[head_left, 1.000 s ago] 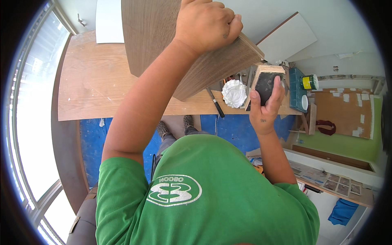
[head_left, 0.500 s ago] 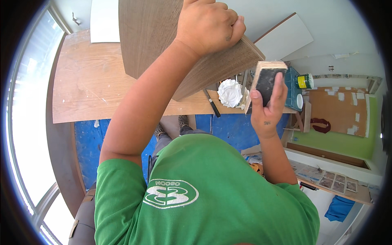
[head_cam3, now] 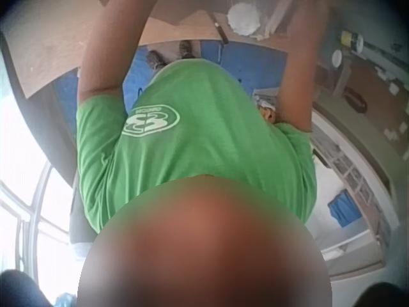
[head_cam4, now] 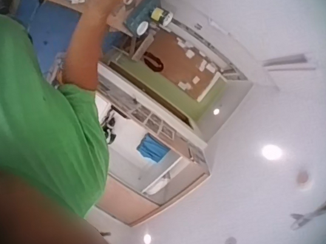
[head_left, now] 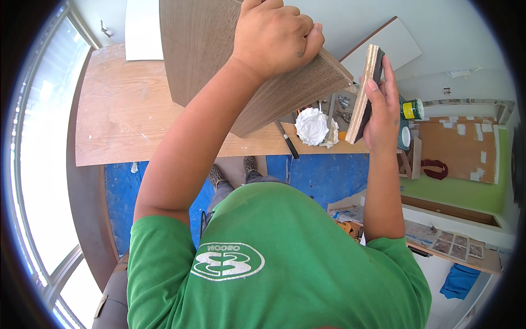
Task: The person wipes a rectangular wood panel with a white cloth, then sands the edges of the panel with a sanding block. The person handles the panel and sanding block by hand, working on a workbench in a workshop.
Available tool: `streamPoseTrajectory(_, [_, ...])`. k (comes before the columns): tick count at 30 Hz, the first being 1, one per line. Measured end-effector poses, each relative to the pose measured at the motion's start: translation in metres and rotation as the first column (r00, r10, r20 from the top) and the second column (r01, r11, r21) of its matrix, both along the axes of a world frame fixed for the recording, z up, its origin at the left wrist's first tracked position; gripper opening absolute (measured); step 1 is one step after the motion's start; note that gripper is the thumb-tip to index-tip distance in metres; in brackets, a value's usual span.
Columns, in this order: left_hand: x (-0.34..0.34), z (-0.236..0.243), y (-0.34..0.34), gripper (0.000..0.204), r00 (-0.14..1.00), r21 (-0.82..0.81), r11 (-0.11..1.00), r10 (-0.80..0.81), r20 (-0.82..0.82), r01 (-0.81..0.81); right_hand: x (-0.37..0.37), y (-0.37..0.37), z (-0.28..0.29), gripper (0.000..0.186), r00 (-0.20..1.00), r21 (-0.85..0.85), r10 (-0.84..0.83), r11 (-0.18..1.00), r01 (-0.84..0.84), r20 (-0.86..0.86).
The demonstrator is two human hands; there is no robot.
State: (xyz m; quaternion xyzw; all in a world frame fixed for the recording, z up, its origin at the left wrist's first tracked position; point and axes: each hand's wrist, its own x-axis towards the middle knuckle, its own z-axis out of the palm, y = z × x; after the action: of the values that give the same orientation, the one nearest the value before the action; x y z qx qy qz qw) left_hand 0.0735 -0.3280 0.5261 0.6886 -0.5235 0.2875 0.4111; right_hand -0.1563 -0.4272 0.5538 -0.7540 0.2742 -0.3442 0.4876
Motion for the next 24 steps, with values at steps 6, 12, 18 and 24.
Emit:
streamPoseTrajectory(6, [0.0, -0.005, 0.0, 0.035, 1.0, 0.019, 1.0, -0.002, -0.001, 0.002, -0.019, 0.031, -0.01, 0.069, 0.987, -0.554, 0.086, 0.819, -0.149, -0.139])
streamPoseTrajectory(12, [0.0, -0.011, 0.0, 0.037, 0.988, -0.167, 0.985, 0.073, 0.137, -0.049, 0.003, 0.016, 0.028, 0.063, 0.912, -0.288, -0.092, 0.957, -0.03, -0.4])
streamPoseTrajectory(18, [-0.002, -0.012, 0.006, 0.038, 0.992, -0.153, 0.988, 0.054, 0.111, -0.036, -0.012, 0.044, 0.06, 0.062, 0.876, -0.202, -0.017, 0.975, -0.092, -0.482])
streamPoseTrajectory(24, [-0.004, -0.013, 0.012, 0.038, 0.994, -0.158, 0.987, 0.058, 0.094, -0.042, 0.001, 0.018, 0.033, 0.064, 0.856, -0.323, -0.124, 0.945, -0.053, -0.503])
